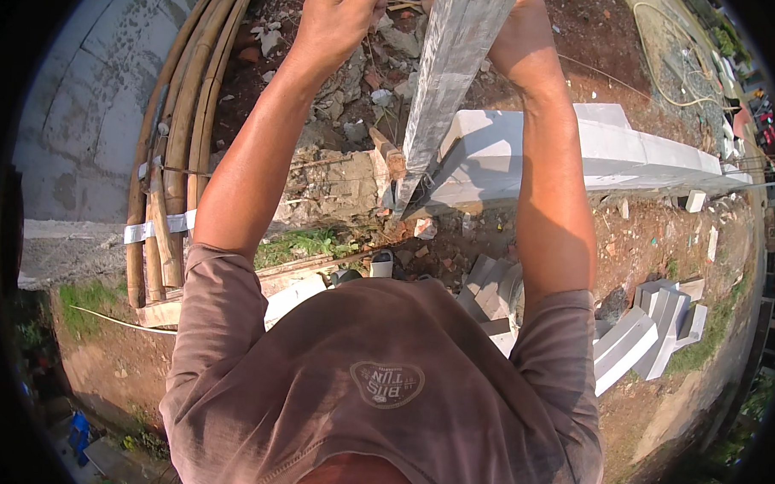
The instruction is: The person scoops cement from a bucket with a trowel and applies it to a partially built block wall. They then tie a string to a metal post and walk to another post to secure the string as a guide line. Finally, they pick up a concrete block and place it on the wall.
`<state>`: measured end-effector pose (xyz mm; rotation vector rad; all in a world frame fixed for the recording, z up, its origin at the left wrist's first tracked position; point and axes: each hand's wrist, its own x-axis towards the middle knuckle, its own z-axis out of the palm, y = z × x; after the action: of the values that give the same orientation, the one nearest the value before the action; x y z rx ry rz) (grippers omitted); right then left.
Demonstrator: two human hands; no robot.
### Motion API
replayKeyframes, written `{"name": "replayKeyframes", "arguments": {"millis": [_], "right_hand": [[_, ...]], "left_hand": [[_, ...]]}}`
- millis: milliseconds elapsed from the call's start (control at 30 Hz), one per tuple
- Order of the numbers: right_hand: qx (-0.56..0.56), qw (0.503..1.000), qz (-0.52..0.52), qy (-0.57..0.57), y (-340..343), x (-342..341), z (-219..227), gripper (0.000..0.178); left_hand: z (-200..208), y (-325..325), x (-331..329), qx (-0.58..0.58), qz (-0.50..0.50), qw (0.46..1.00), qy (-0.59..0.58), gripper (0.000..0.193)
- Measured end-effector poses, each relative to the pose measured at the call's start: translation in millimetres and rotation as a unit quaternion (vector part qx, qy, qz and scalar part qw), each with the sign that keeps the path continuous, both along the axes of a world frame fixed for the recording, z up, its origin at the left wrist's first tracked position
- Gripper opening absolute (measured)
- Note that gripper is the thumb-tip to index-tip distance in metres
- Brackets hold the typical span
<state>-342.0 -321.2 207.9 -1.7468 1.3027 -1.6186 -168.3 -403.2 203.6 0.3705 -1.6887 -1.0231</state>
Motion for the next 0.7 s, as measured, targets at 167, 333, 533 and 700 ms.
{"name": "replayKeyframes", "arguments": {"millis": [167,333,533,700], "right_hand": [[-0.024,0.995,-0.079,0.057,15.9,15.4,27.6,0.014],[-0.103,0.991,-0.064,0.06,31.7,7.2,17.1,0.016],[0.002,0.966,-0.099,-0.24,94.3,1.6,-74.0,0.027],[0.187,0.872,-0.117,-0.438,84.1,-26.9,-196.2,0.071]], "left_hand": [[62.3,25.1,9.0,-0.223,0.04,0.973,-0.037,0.012],[22.9,-2.1,47.1,-0.18,0.156,0.922,-0.304,0.024],[-54.9,25.6,72.9,-0.103,0.158,0.928,-0.321,0.019],[-78.8,62.1,67.7,-0.067,0.161,0.927,-0.331,0.017]]}}
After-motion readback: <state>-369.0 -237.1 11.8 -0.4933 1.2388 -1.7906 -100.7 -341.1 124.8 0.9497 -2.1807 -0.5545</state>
